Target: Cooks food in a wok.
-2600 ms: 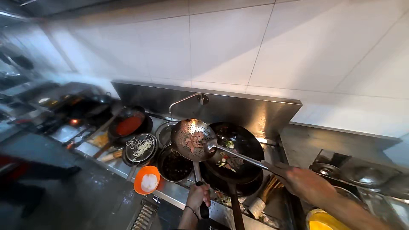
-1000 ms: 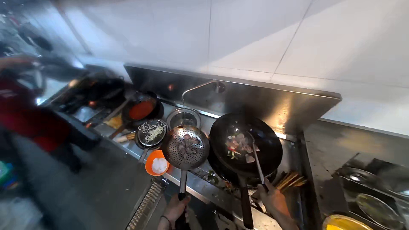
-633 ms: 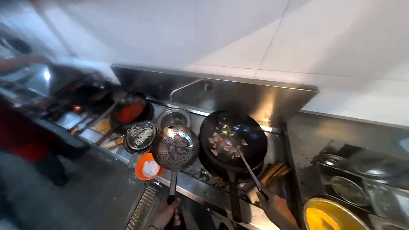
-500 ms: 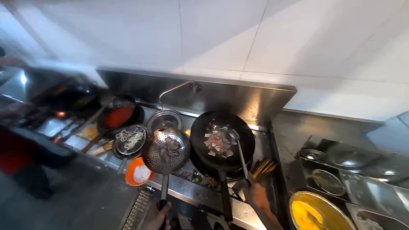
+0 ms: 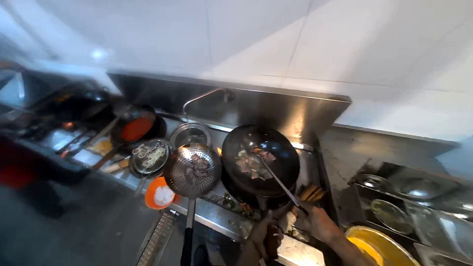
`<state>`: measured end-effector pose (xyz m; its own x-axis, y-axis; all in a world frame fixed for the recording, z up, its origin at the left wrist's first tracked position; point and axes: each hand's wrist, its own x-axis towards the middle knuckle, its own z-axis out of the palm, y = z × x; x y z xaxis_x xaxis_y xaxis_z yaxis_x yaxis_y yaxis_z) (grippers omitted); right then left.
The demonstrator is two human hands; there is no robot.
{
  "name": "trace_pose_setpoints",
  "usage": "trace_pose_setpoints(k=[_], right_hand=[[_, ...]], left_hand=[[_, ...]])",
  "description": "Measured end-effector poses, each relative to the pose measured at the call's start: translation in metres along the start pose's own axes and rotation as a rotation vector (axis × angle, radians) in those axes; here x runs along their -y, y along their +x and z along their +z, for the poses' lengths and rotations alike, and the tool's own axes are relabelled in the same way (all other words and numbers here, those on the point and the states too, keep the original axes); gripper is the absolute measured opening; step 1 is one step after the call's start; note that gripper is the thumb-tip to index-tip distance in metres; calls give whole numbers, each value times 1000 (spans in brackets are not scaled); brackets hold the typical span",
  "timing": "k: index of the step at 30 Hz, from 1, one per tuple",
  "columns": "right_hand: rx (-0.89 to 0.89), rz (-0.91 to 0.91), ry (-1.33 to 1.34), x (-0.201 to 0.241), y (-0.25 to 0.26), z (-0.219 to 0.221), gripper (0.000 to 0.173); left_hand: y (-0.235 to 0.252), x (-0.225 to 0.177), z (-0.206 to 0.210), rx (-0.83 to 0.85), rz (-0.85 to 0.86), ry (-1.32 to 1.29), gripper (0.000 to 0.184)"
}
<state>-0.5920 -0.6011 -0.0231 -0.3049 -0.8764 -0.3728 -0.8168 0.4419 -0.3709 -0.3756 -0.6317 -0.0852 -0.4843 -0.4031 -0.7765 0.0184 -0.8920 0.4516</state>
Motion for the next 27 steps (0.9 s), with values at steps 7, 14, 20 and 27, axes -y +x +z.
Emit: trace_pose_setpoints(k=[7,14,20,27], right_hand=[[81,-139,-192,-44,-11,-69,49],[159,-285,-133,-57,-33,-100,49],[-9,-249,-35,-79,-62,-125,50],[100,-208,-137,-64,-42,-100,49]], left_hand=[[-67,-36,20,-50,-51,139,12],[-109,-49,29,-111,-57,267,13],[-142,-23,22,-128,-79,296,12],[-83,-36,3,-84,-23,244,16]])
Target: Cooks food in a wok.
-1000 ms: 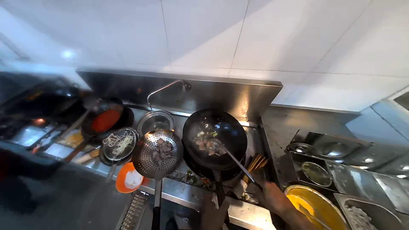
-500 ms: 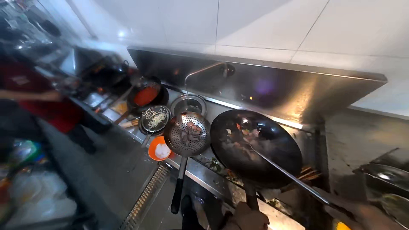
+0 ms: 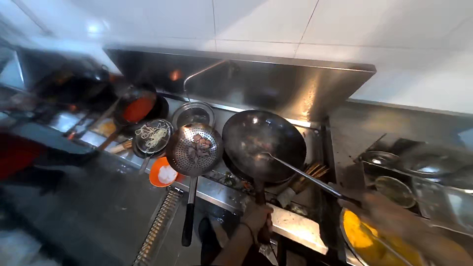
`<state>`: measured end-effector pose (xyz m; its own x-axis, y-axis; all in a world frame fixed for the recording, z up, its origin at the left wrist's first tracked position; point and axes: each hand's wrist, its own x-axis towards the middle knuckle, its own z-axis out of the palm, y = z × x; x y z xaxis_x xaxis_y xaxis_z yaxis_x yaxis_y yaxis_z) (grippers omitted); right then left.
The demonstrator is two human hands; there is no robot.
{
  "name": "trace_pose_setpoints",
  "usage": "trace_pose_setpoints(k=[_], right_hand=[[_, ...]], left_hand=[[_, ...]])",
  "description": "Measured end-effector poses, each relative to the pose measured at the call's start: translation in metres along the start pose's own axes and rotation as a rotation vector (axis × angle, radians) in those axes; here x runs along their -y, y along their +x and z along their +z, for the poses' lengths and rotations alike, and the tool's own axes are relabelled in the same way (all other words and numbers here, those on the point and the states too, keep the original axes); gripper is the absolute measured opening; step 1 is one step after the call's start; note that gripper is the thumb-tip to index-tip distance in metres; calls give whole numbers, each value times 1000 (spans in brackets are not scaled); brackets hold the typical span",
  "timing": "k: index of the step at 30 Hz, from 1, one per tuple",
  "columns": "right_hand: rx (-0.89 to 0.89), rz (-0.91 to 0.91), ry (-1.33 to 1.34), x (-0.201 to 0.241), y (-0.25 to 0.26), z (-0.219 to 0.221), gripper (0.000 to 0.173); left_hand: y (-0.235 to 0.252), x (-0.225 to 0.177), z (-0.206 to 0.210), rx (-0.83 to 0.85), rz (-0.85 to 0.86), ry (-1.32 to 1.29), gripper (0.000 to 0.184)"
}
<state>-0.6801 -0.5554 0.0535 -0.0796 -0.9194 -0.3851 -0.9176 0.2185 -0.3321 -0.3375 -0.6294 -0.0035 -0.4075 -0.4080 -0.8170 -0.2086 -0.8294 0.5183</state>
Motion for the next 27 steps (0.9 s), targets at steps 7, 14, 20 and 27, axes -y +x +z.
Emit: trace_pose_setpoints(k=[7,14,20,27], right_hand=[[52,-133,69,-20,-18,-39,40],[-149,19,44,-5,15,20,48],[-74,102,329,3,-36,1,53],[-297,395,509,110,47,95,36]], left_hand=[[-73,-12,2,24,-6,10,12],[-28,36,-16,-32,73,177,29],[-40,-24,4,24,-19,-78,11],[29,-12,4,-44,61,43,41]])
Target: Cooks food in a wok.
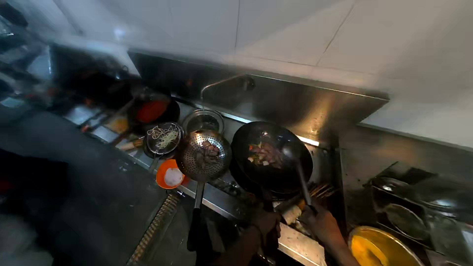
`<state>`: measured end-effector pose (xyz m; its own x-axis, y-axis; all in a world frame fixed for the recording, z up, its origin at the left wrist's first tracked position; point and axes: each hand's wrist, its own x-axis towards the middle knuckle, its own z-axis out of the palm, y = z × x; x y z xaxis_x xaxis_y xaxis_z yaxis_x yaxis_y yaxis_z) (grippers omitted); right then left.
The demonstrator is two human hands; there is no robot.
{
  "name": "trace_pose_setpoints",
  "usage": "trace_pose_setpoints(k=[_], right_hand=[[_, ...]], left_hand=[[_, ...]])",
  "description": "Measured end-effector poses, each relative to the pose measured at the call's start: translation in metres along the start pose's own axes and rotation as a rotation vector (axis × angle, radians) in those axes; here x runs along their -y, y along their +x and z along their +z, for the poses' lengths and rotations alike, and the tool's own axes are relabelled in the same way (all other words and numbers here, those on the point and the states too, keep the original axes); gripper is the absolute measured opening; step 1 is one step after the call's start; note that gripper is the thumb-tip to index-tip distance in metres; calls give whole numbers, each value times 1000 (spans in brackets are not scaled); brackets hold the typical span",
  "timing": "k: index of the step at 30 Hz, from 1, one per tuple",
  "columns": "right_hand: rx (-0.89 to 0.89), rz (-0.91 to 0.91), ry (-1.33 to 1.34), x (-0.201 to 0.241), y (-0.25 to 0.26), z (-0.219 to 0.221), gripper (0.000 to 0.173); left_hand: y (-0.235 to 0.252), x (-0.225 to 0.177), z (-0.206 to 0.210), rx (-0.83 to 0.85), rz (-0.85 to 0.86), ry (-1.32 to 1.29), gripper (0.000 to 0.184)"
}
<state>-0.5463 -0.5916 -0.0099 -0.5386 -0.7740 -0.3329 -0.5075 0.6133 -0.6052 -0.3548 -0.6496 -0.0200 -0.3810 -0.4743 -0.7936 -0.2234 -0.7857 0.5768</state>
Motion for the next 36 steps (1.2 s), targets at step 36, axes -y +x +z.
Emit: trace_pose_setpoints(k=[36], right_hand=[[198,-188,-100,-10,-60,7,52]], left_hand=[[22,8,-23,63,-95,-144,27]])
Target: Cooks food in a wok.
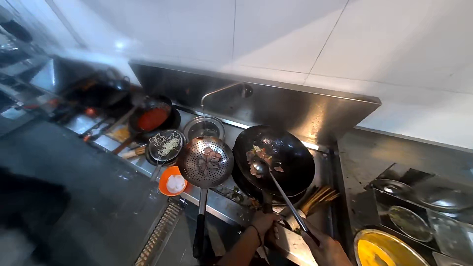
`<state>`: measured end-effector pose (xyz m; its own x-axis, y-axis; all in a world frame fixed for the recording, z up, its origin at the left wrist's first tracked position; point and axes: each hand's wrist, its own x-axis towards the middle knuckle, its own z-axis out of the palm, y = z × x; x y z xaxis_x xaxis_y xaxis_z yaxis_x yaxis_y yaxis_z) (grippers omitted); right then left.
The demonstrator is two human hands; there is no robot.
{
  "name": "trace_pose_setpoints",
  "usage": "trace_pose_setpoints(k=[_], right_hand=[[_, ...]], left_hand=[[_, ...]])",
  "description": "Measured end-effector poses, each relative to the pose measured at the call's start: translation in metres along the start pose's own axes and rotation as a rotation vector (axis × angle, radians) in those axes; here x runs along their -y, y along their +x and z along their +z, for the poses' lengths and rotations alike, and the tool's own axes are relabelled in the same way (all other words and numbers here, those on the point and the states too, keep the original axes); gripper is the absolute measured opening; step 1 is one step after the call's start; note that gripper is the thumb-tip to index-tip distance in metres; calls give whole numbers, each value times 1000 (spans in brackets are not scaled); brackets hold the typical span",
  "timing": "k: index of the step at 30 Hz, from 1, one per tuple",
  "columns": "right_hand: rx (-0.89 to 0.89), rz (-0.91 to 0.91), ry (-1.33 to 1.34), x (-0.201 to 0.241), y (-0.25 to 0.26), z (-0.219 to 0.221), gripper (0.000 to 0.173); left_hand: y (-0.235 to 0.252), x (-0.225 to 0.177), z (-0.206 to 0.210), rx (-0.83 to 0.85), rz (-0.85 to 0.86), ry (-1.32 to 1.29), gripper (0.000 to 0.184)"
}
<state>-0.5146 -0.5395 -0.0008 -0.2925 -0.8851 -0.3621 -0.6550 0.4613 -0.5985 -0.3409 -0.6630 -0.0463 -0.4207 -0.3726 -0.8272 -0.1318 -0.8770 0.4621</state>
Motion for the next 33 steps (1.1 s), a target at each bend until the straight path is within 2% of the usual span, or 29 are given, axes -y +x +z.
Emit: trace_pose_setpoints(k=[3,6,8,11,13,17,21,23,28,33], right_hand=[[-68,-40,-117,30,-11,1,54],[-25,-230,-90,60,-12,-10,53],[28,-338,-201,79,3,-8,53],[143,-281,-536,122,26,0,56],[159,-285,-691,141,36,9,60],[122,-384,-832,143,43,-8,68],[146,-424,-740,130,51,-60,56],[162,-422,-685,127,64,-72,54],[215,-367,-592,142,84,-62,52],[328,-266,-357,141,100,-52,49]], left_hand=[[-3,1,-1,12,21,-5,32],[-1,5,-4,74,36,-100,22],[-5,7,-6,102,35,-148,17],[-15,8,-4,88,46,-177,22],[-17,9,-5,87,49,-166,24],[-12,11,-8,146,61,-206,21],[-12,11,-15,168,61,-238,26],[-12,11,-16,163,50,-245,27],[-11,9,-16,167,33,-245,25],[-12,10,-17,180,46,-243,28]])
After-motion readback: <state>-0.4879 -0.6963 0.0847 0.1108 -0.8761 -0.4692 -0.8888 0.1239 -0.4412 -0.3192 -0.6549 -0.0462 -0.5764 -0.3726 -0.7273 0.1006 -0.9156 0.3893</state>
